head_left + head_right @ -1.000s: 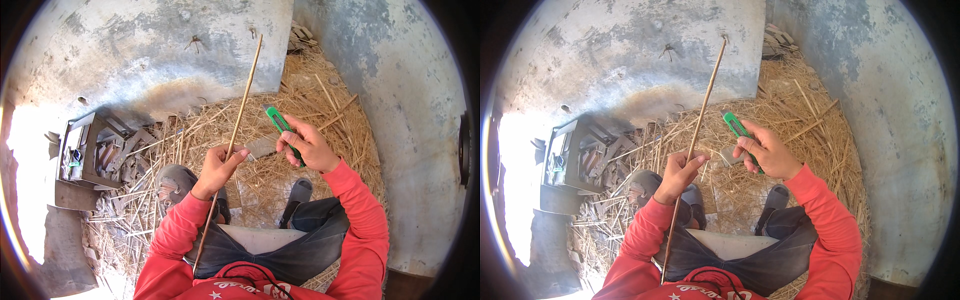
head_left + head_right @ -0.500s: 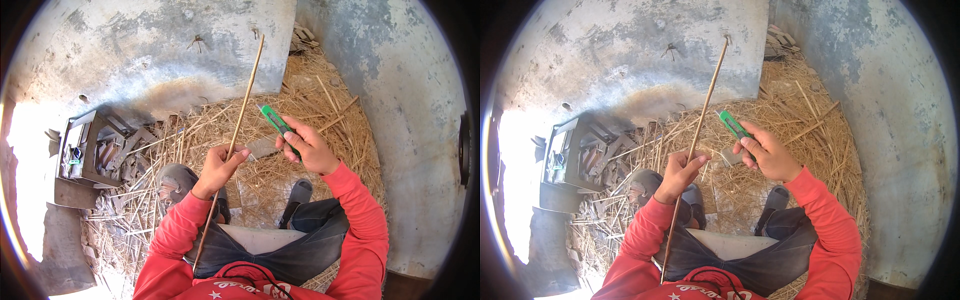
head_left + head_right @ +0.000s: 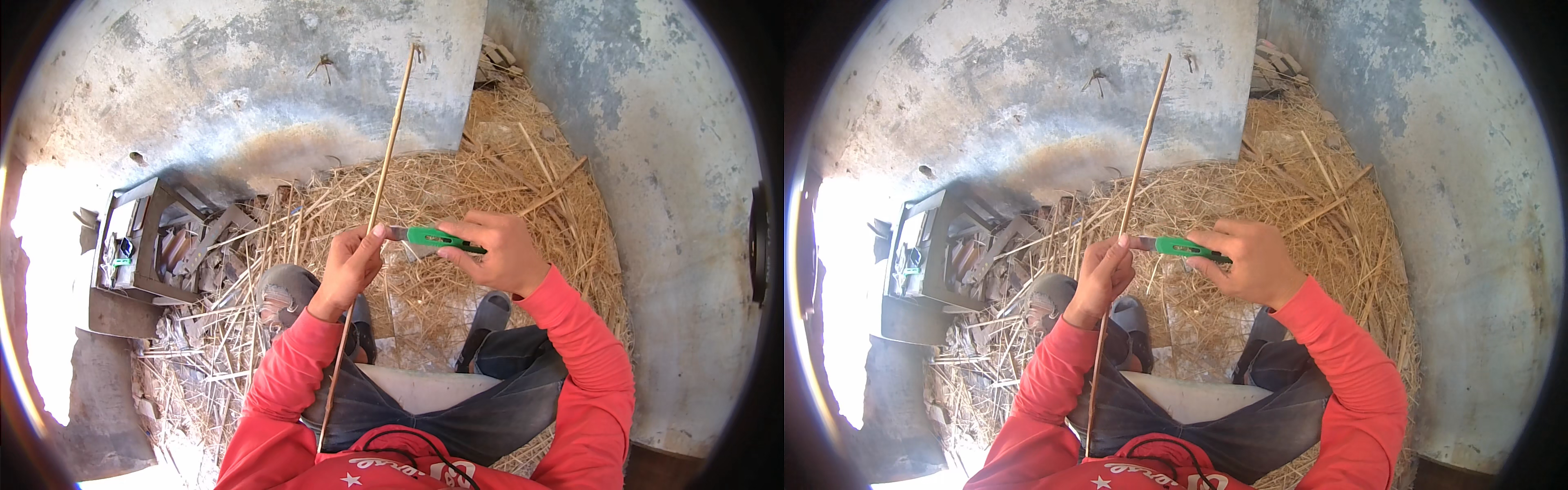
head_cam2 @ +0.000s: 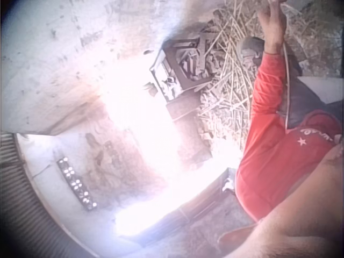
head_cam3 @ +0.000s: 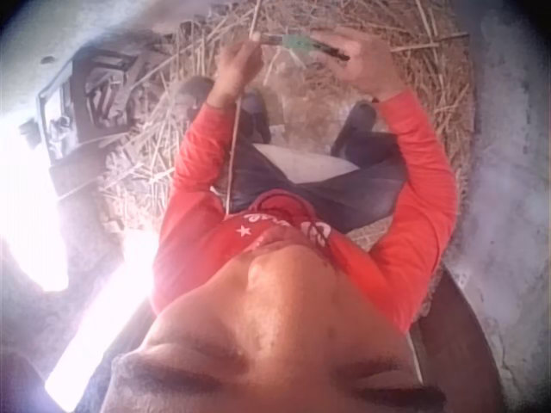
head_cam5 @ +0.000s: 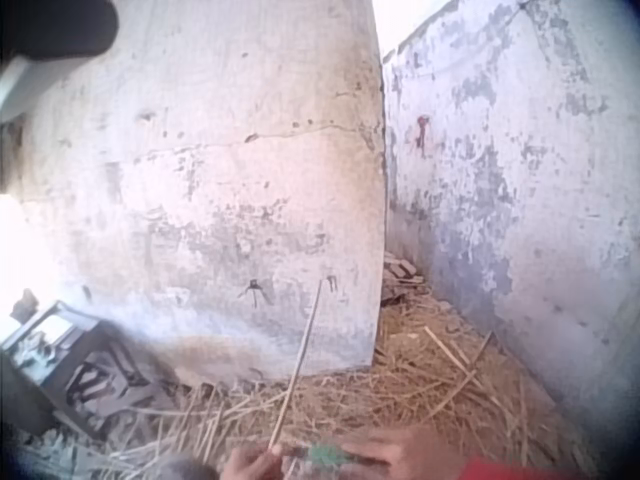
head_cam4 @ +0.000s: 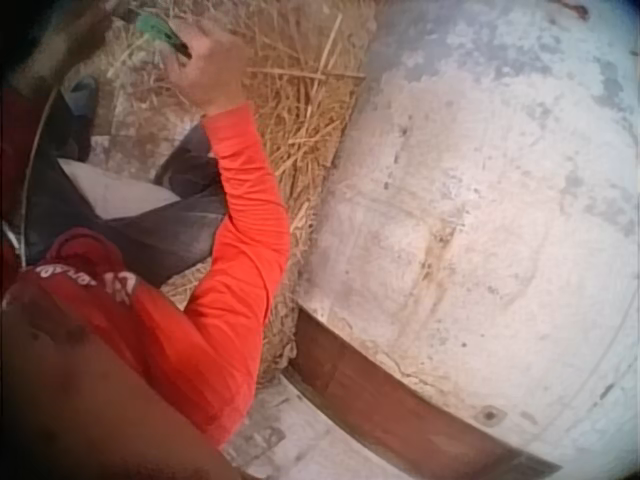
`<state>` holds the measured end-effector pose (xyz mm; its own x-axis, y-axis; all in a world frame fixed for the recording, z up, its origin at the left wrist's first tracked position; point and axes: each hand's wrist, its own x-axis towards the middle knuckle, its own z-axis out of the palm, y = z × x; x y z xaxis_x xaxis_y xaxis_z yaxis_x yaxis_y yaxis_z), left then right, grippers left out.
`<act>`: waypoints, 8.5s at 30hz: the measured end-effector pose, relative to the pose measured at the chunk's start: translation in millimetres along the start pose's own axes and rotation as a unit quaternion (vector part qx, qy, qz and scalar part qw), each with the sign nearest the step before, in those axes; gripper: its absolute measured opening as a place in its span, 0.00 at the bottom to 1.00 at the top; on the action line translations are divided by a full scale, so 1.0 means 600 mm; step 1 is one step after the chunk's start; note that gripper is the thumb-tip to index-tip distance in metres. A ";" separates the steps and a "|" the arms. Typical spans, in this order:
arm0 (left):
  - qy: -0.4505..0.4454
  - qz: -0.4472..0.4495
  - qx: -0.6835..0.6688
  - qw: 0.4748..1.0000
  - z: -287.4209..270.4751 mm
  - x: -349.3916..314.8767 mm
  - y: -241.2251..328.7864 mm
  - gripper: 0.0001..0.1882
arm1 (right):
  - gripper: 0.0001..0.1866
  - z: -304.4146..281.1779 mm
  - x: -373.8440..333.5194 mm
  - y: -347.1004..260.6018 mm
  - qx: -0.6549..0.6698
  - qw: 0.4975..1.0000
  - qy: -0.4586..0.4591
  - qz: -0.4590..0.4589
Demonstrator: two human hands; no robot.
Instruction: The person peels the outer layer from a thin bamboo shoot using a small green blade and their hands, then scrapes the surface of the shoot with a metal blade while holding it upright.
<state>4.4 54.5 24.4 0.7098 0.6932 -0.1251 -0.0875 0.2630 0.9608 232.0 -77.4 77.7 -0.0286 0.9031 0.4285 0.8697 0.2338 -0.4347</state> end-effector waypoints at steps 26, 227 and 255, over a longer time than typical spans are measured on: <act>0.042 0.003 0.165 0.985 0.021 0.013 -0.048 0.13 | 0.14 0.058 -0.015 -0.055 -0.122 0.992 0.021 -0.015; -0.131 -0.061 0.181 0.973 -0.050 -0.207 0.023 0.20 | 0.37 -0.023 -0.003 0.000 0.128 0.970 0.103 0.177; -0.099 -0.090 0.166 0.977 -0.024 -0.255 0.002 0.21 | 0.31 -0.142 -0.033 0.176 0.043 0.911 0.303 0.276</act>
<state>-114.6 -41.7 41.1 0.8166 0.5044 -0.2805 0.2598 0.1128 0.9591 366.3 -101.2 90.9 0.7009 0.5336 0.4734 0.6269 -0.1441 -0.7657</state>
